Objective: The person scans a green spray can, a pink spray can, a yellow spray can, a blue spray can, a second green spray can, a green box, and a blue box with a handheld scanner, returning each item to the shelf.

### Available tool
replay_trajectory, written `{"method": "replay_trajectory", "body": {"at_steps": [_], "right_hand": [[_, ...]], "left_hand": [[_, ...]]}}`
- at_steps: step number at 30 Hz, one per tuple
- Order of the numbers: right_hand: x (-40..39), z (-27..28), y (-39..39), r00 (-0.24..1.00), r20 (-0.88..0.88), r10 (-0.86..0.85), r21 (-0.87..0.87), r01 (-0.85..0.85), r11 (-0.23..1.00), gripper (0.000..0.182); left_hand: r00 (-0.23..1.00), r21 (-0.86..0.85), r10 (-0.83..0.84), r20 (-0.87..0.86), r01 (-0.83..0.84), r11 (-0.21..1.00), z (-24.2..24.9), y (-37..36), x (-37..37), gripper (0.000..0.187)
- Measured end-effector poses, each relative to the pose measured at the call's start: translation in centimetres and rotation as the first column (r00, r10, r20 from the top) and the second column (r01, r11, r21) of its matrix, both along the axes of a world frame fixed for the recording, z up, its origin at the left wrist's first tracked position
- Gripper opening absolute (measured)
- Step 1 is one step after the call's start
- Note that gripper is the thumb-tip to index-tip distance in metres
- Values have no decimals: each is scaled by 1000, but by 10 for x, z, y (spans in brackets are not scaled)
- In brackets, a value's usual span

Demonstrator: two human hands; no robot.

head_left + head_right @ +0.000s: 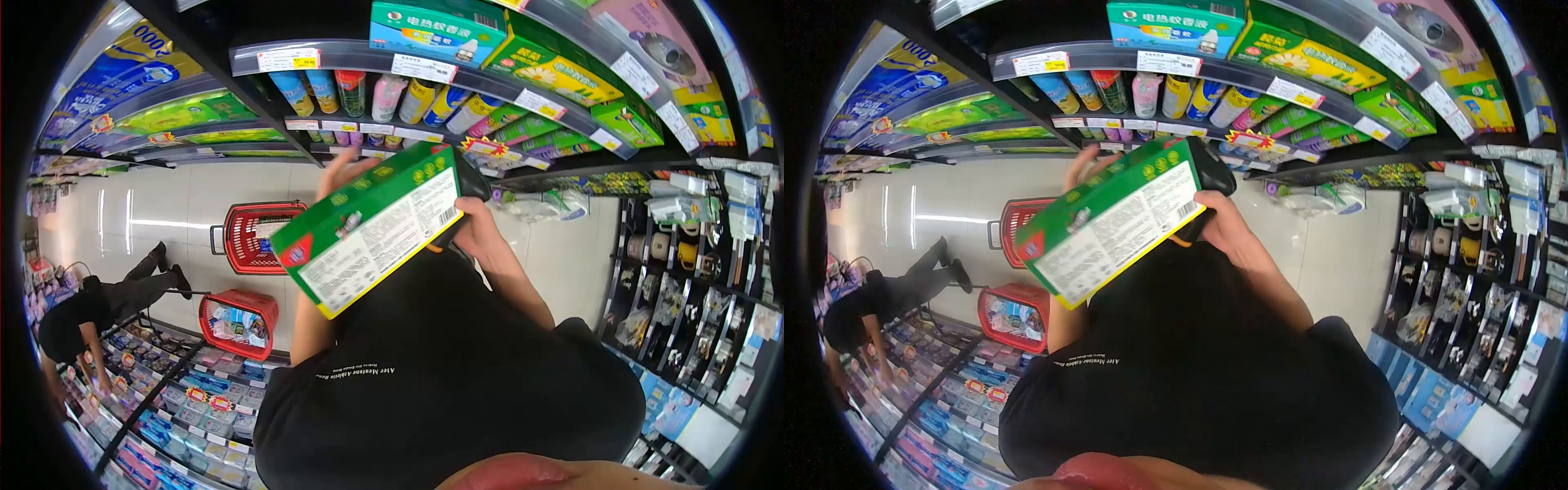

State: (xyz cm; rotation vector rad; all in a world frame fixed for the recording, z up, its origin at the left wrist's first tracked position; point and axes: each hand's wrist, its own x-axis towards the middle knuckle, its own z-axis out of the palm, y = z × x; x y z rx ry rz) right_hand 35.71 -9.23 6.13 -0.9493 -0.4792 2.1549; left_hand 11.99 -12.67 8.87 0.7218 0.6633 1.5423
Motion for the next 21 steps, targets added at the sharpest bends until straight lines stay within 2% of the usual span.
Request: {"method": "replay_trajectory", "body": {"at_steps": [1,2,4,5,7,8,10,11,12,14,15,16,17,18,19,20,21], "right_hand": [[7,-5,-1,1000,0,-14,-21,14,1000,52],[9,-12,-1,993,40,-112,-83,115,990,55],[11,-14,-3,968,-19,-250,-4,250,968,54],[12,-13,-7,958,-18,-287,-14,287,958,54],[15,-8,-17,900,16,-436,28,435,900,51],[18,-5,-24,874,41,-485,-13,486,874,48],[30,-3,-35,869,-42,-492,-16,492,870,45],[34,-1,-39,853,-70,-517,-2,519,855,42],[38,-2,-41,841,-81,-534,1,536,844,42],[50,-9,-44,857,15,-514,92,511,855,48],[58,-16,-46,845,7,-534,97,531,842,42],[59,-9,-46,838,-13,-545,98,544,833,42],[61,0,-45,838,0,-546,153,539,828,38],[63,10,-46,838,15,-545,203,531,822,36],[62,14,-45,806,60,-589,258,557,789,39],[68,18,-47,804,43,-593,245,567,786,39],[77,21,-48,845,158,-511,402,418,815,41]], "left_hand": [[990,50,-124,-68,128,991,-16,7,-1,64],[969,-114,-141,-201,120,986,-18,0,8,61],[829,-240,-299,-472,205,949,-31,-10,16,53],[816,-249,-335,-471,241,938,-46,-15,18,53],[926,-402,-348,-149,265,876,-92,-31,16,55],[946,-482,-323,14,289,827,-114,-42,15,56],[934,-611,-191,301,343,713,-134,-53,14,60],[480,1,-378,792,619,786,-40,-32,31,67],[460,69,-458,760,644,762,-29,-25,32,98],[561,159,-484,671,529,834,-38,-32,47,111],[547,116,-322,773,377,919,-45,-36,61,118],[728,-48,-223,648,332,942,-41,-34,66,106],[900,-64,-209,383,251,966,-37,-34,77,96],[984,-53,-160,81,165,985,-31,-36,88,86],[984,-54,-168,60,171,984,-24,-34,93,86],[987,-182,-125,105,143,973,-18,-31,98,78],[987,-307,-73,142,114,945,-14,-30,101,71]]}}
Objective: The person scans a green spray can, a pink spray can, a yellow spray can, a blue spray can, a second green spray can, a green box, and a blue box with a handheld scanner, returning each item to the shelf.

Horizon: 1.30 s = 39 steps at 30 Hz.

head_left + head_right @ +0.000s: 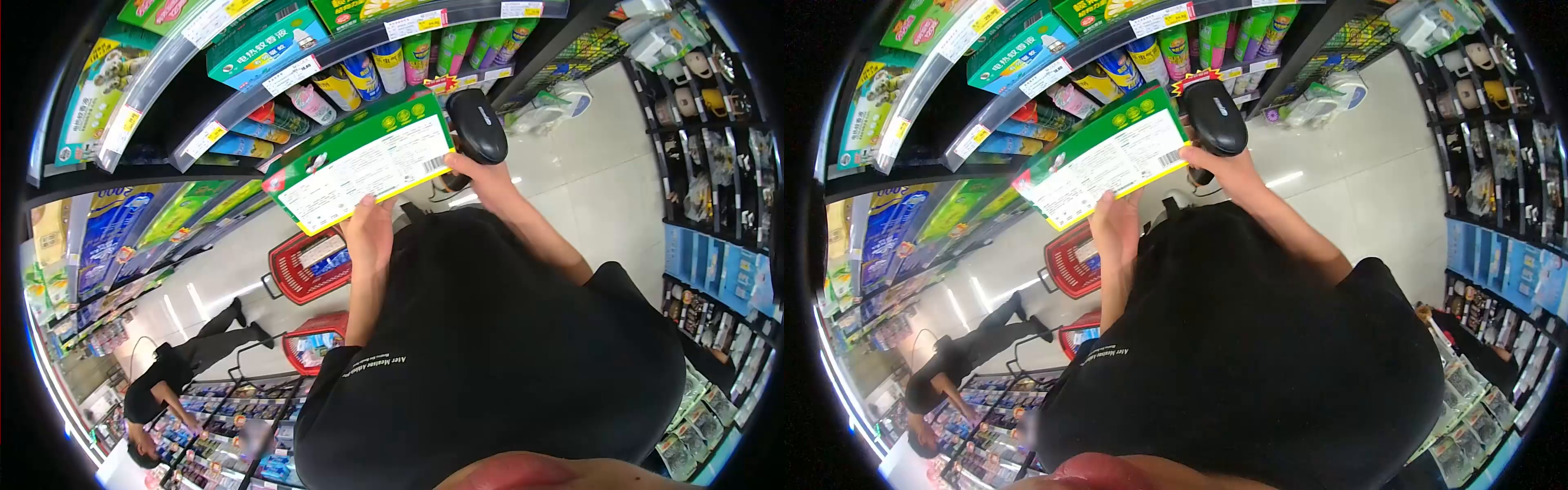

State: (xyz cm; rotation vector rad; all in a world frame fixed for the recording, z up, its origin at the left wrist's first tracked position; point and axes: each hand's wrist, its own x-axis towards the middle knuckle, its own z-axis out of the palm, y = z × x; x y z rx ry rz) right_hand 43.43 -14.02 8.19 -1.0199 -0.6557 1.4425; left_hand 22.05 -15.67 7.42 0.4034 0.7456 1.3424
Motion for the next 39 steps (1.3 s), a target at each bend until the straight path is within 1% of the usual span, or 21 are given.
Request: {"method": "replay_trajectory", "body": {"at_steps": [1,3,4,5,6,8,9,11,13,15,16,19,20,23,25,27,28,29,31,35,39], "right_hand": [[9,10,1,976,195,98,71,-113,991,42],[33,29,1,940,288,184,10,-195,981,50],[48,20,1,826,537,173,59,-241,969,55],[58,12,-2,652,746,133,93,-300,950,59],[58,18,-10,666,733,136,94,-297,950,59],[61,40,-30,676,734,72,196,-312,929,73],[66,39,-38,704,684,193,163,-405,899,85],[61,28,-56,818,534,216,226,-384,895,85],[60,28,-66,855,470,218,221,-353,909,83],[65,21,-77,904,338,261,236,-350,906,81],[68,14,-80,922,292,253,246,-328,912,76],[77,12,-81,902,307,302,161,-362,918,72],[78,17,-82,885,374,278,94,-334,938,68],[86,13,-91,908,363,210,80,-255,964,65],[94,10,-94,937,267,224,79,-253,964,63],[97,5,-94,926,355,125,110,-174,979,61],[99,1,-95,954,269,129,113,-164,980,63],[102,4,-95,955,266,129,114,-164,980,63],[110,13,-94,978,49,203,-42,-201,979,68],[115,12,-91,983,86,165,-16,-164,986,71],[116,11,-88,987,-4,163,26,-162,986,69]], "left_hand": [[1000,3,-6,-22,6,1000,2,0,0,71],[1000,110,17,10,-18,994,3,-2,-5,66],[998,149,59,-26,-55,987,4,-5,-6,66],[997,139,58,-48,-51,989,7,-10,-6,66],[990,165,84,-114,-65,984,14,-13,-4,66],[967,164,146,-208,-113,980,20,-20,3,67],[965,165,138,-224,-102,981,21,-24,8,67],[942,180,162,-294,-112,977,19,-30,19,66],[954,154,123,-275,-82,985,18,-35,32,66],[977,137,117,-177,-93,986,22,-43,52,65],[972,152,129,-196,-100,983,19,-47,60,64],[939,105,85,-333,-53,993,23,-51,70,61],[935,67,61,-348,-40,997,21,-51,68,60],[935,36,42,-353,-31,999,25,-51,77,58],[925,-7,36,-378,-41,999,30,-50,84,58],[923,56,36,-383,-16,998,30,-46,88,58],[921,55,36,-388,-16,998,31,-46,90,58],[927,42,40,-374,-26,999,32,-45,92,59],[932,28,42,-360,-35,999,35,-43,97,60],[937,27,32,-347,-24,999,45,-46,110,60],[919,0,51,-391,-55,998,49,-49,118,59]]}}
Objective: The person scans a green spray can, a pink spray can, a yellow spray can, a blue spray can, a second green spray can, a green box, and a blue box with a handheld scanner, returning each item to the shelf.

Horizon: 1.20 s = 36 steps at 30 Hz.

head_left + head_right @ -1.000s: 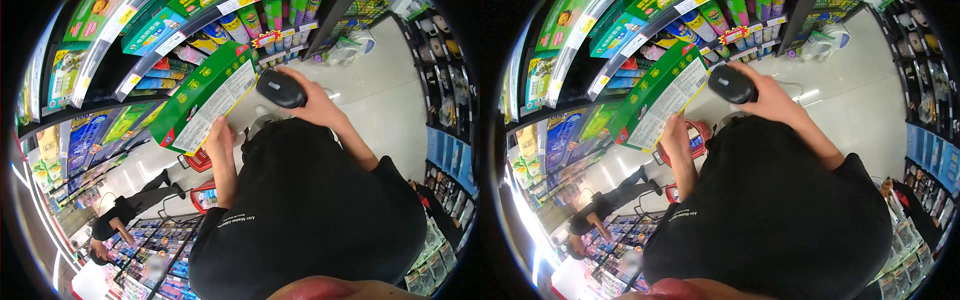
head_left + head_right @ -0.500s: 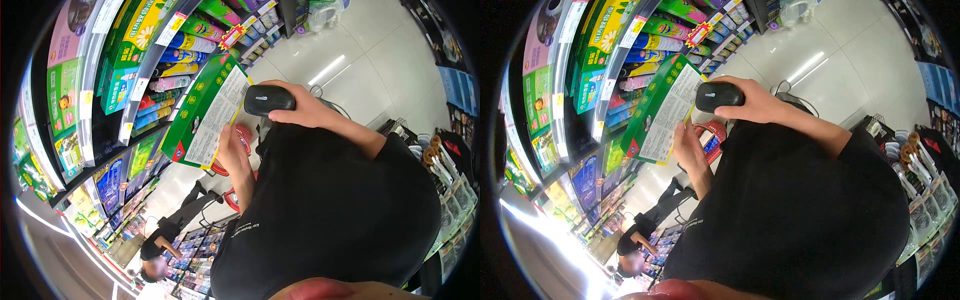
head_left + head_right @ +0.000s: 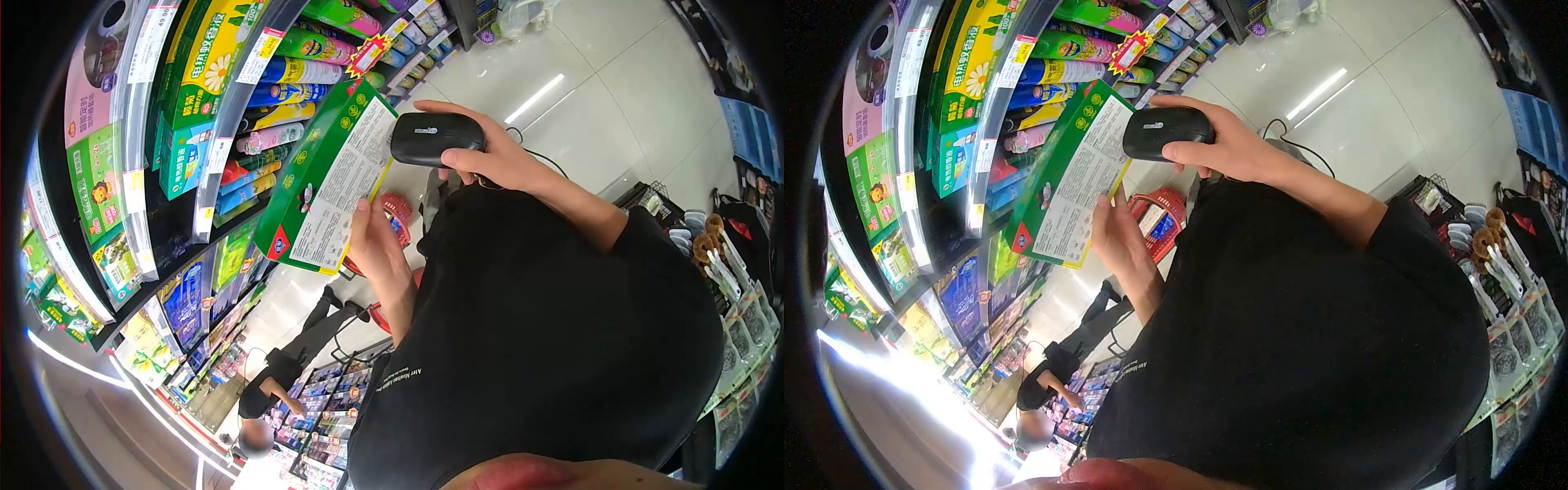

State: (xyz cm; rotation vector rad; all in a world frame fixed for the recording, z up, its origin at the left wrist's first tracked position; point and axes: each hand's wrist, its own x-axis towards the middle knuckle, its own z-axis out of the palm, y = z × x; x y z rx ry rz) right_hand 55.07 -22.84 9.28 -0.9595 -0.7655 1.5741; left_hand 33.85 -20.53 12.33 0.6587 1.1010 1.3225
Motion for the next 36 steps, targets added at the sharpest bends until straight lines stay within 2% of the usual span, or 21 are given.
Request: {"method": "replay_trajectory", "body": {"at_steps": [5,7,8,10,12,13,16,17,18,20,21,22,24,25,26,28,30,32,33,34,36], "right_hand": [[0,-9,-1,999,6,39,14,-39,999,69],[-5,-8,-1,997,-21,-70,23,70,997,69],[-6,-10,-3,998,-10,-54,30,54,998,69],[-5,-19,-1,990,-119,-76,24,79,997,67],[1,-16,3,992,-116,37,44,-32,998,69],[-1,-12,4,994,-110,24,57,-18,998,72],[-3,-12,9,993,-117,12,89,-1,996,71],[-3,-13,12,991,-130,-12,98,24,995,68],[-3,-15,13,992,-123,11,112,3,994,68],[3,-20,17,985,-173,-18,115,38,993,71],[1,-23,17,980,-188,-69,93,88,992,64],[4,-30,20,983,-177,-47,103,66,993,64],[4,-38,26,994,-105,35,25,-32,999,52],[2,-35,27,988,-149,41,9,-40,999,39],[-4,-36,29,986,-153,68,4,-68,998,39],[-16,-41,30,975,-203,93,-17,-98,995,41],[-27,-41,32,969,-208,131,-43,-143,989,42],[-35,-36,34,900,-406,160,18,-167,986,45],[-30,-43,29,906,-385,177,1,-191,982,45],[-30,-57,25,877,-420,231,20,-246,969,49],[-38,-64,39,803,-485,346,96,-344,934,57]], "left_hand": [[999,-30,35,26,-35,999,-6,-6,-8,57],[998,-17,55,31,-54,998,-7,-11,-16,56],[999,-8,43,25,-42,999,-10,-13,-20,56],[997,34,42,59,-44,998,-13,-12,-20,56],[996,10,36,84,-37,999,-12,-14,-22,57],[998,9,20,61,-20,1000,-13,-13,-24,57],[991,53,90,96,-95,994,-14,-18,-23,57],[999,112,39,14,-40,993,-12,-18,-22,55],[998,126,59,22,-62,990,-14,-20,-27,55],[967,-32,91,240,-86,996,-24,-18,-36,57],[963,-29,70,261,-65,997,-18,-15,-33,61],[896,-101,101,431,-63,993,-11,-18,-36,64],[758,-113,-34,651,141,984,-33,-17,-59,65],[475,-189,74,877,199,962,-37,-21,-53,64],[476,-194,92,875,171,966,-39,-19,-52,64],[206,190,-292,934,406,894,-38,-21,-48,64],[211,98,-183,960,360,928,-25,-31,-37,72],[-87,351,-355,931,478,805,-18,-32,-29,74],[-182,396,-353,918,501,770,-28,-38,-30,82],[-190,402,-355,915,476,782,-27,-42,-30,82],[-80,386,-458,886,675,628,-20,-37,-38,91]]}}
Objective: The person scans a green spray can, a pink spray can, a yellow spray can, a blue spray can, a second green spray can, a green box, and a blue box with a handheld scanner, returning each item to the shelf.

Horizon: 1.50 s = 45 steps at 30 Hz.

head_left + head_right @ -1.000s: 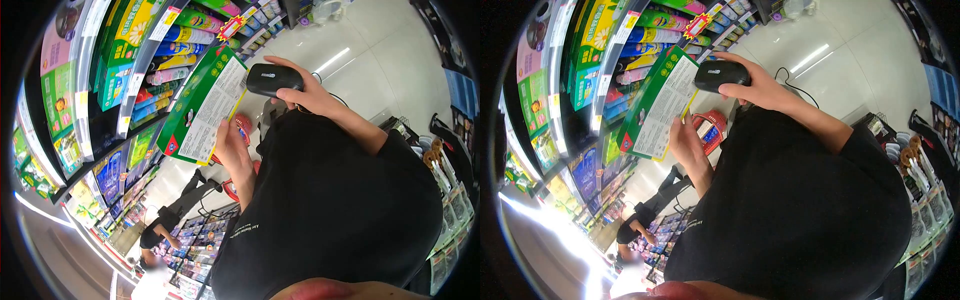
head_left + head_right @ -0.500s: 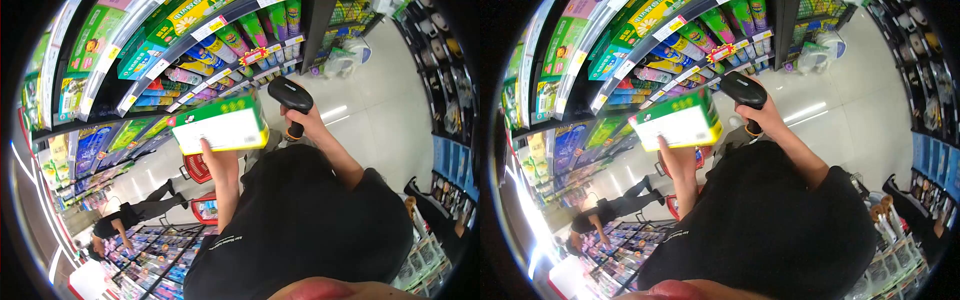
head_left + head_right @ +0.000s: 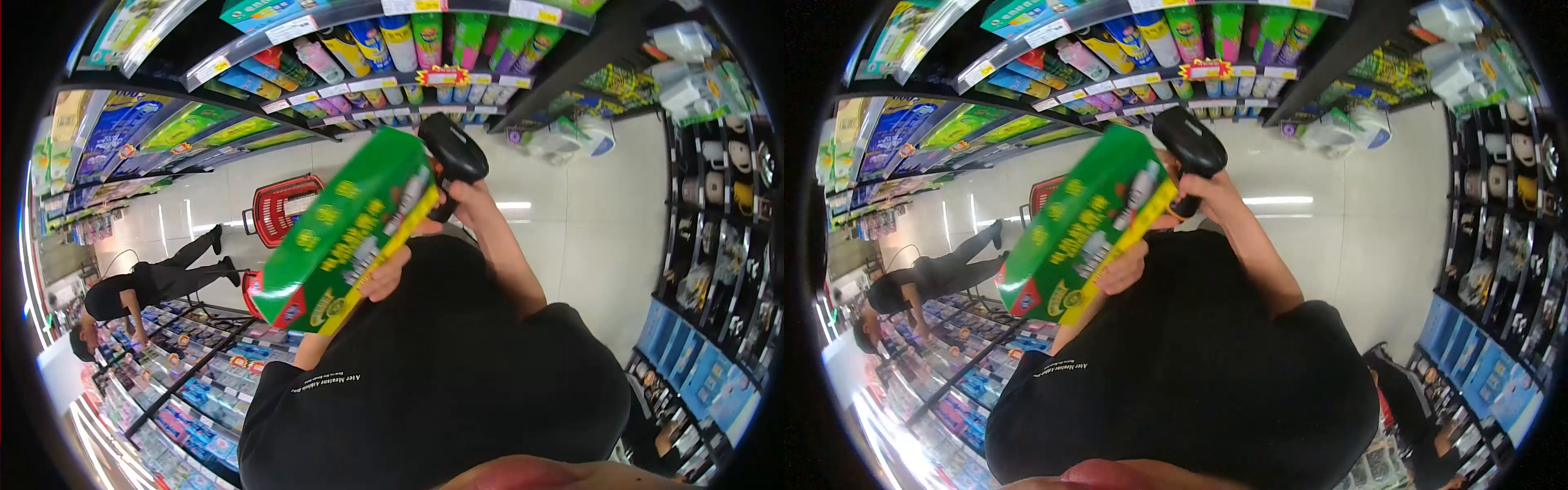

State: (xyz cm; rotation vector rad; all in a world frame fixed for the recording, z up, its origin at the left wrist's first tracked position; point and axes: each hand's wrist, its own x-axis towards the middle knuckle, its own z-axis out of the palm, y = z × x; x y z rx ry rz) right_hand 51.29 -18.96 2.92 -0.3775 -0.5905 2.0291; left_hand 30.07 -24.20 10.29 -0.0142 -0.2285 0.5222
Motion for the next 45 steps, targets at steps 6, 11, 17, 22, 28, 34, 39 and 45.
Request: {"method": "replay_trajectory", "body": {"at_steps": [6,11,17,22,28,34,39,45], "right_hand": [[-11,10,13,980,143,138,-123,-121,985,69],[-40,3,42,990,138,-33,-163,56,985,50],[-67,7,72,939,328,-99,-124,146,981,56],[-90,31,85,910,364,-198,-33,225,974,66],[-148,100,119,874,407,-265,655,-77,752,77],[-179,96,130,612,644,-459,679,-181,711,71],[-205,87,114,689,620,-374,459,68,886,54],[-212,84,94,697,620,-360,324,190,927,44]], "left_hand": [[936,137,168,-310,-130,982,28,7,-29,84],[140,433,581,-802,-533,726,3,3,-145,65],[-509,779,821,-259,393,490,98,48,-176,69],[-567,793,819,-92,456,405,120,88,-188,64],[-210,735,950,233,678,-30,134,123,-209,49],[-240,590,835,495,798,-120,126,156,-261,29],[-211,423,607,766,876,-230,105,202,-302,27],[-161,327,518,840,912,-248,87,247,-318,29]]}}
